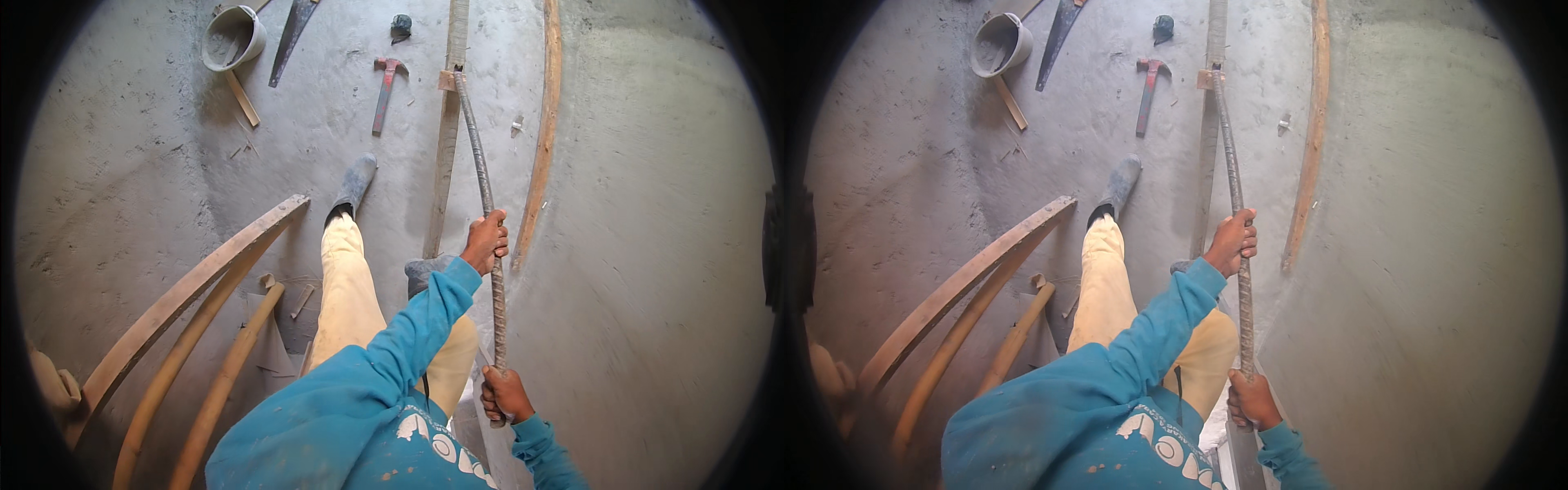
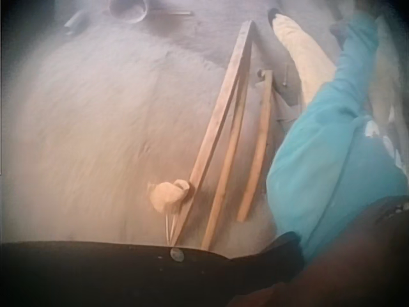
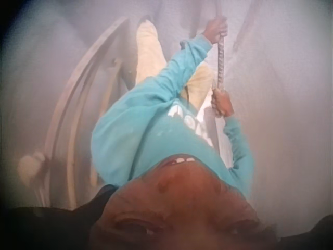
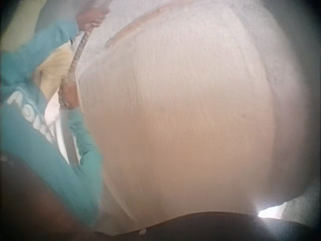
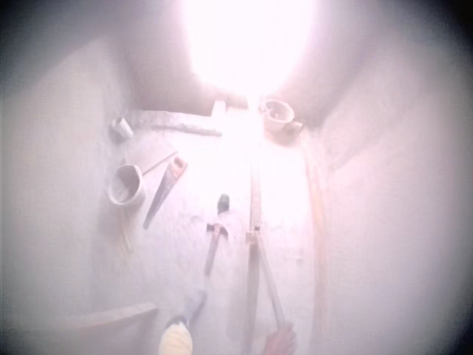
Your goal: The person walks through a construction site, picks up a long steel rebar, and positions it vertically against a wall. They then use a hammer to drive nails into the wall to secure the rebar in place.
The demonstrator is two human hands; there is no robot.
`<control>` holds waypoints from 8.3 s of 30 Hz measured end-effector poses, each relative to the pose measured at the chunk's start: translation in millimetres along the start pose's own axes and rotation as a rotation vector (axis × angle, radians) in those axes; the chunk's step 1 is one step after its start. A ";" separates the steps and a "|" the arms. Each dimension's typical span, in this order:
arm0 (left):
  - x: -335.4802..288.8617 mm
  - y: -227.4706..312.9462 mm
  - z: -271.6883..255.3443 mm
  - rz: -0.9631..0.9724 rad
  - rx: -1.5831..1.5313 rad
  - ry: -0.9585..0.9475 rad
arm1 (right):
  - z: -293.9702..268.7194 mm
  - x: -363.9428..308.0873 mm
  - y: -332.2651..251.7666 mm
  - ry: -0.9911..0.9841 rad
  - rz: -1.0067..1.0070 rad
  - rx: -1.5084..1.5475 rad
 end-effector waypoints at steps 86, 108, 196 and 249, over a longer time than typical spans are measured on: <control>291.8 306.3 -40.5 1.161 1.336 0.310 | -120.2 635.2 23.3 0.487 -0.894 -0.384; 295.4 301.2 -27.3 0.937 1.227 0.119 | -140.6 637.9 3.6 0.416 -0.985 -0.408; 9.9 281.9 -290.2 0.532 1.396 0.885 | -3.1 97.4 169.3 0.182 -0.467 -0.204; 306.0 647.2 217.1 0.814 1.107 0.502 | 23.6 -211.2 -388.3 0.416 -0.365 -1.125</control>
Point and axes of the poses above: each hand's wrist, its own x-axis towards the middle knuckle, its own z-axis out of the palm, y = z × x, the point moved 7 cm from there along x, towards the middle knuckle, and after that the axes turned 6 degrees about x, right-handed, at the moved point
